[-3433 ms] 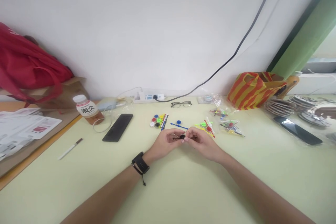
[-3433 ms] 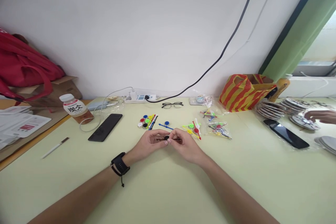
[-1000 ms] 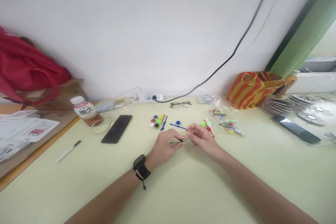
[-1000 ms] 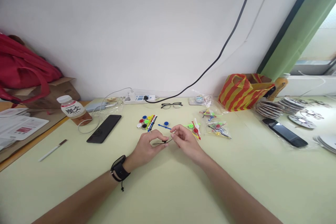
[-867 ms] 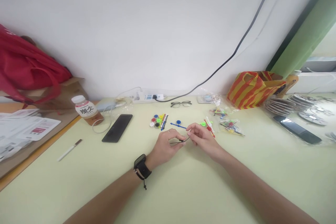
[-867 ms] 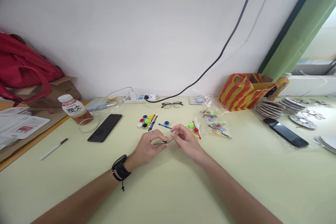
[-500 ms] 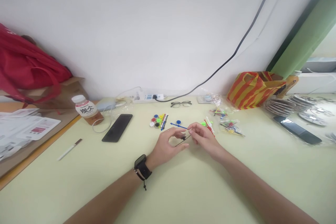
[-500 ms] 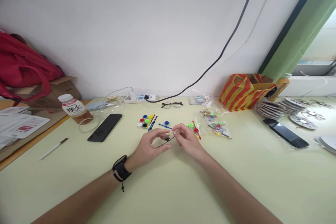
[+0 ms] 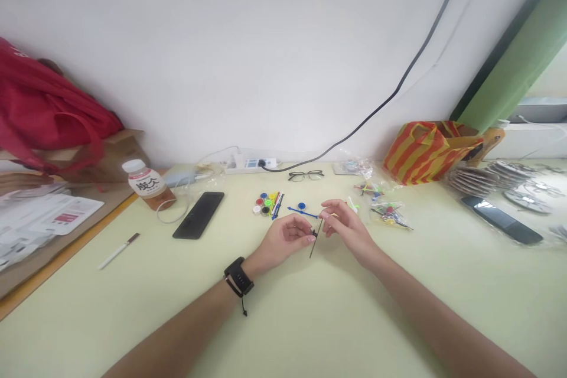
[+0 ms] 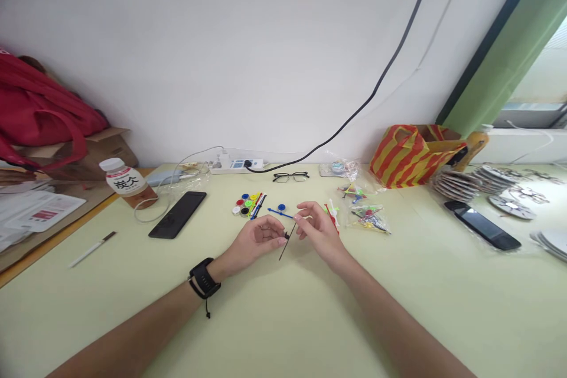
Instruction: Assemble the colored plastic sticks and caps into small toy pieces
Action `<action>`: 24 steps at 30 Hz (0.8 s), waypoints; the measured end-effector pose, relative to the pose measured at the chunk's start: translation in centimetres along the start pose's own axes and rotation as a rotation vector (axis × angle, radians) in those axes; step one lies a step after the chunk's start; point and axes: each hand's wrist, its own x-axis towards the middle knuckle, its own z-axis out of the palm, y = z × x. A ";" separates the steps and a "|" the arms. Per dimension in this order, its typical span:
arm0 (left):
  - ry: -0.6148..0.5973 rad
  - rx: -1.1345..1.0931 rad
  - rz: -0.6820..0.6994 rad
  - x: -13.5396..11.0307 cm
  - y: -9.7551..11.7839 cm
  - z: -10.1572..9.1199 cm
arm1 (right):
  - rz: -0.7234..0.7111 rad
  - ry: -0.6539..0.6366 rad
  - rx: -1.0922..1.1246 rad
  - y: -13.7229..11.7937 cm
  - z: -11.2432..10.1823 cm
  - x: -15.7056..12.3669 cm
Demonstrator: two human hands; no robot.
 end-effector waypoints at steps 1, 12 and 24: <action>0.024 -0.031 -0.012 0.1 -0.1 -0.1 | -0.052 0.036 -0.090 0.1 -0.1 0.0; 0.064 -0.160 -0.072 0.5 -0.3 -0.7 | -0.159 -0.055 -0.253 0.4 0.0 -0.5; 0.080 -0.142 -0.065 0.5 -0.1 -0.8 | -0.036 -0.139 -0.042 -0.7 0.4 -0.5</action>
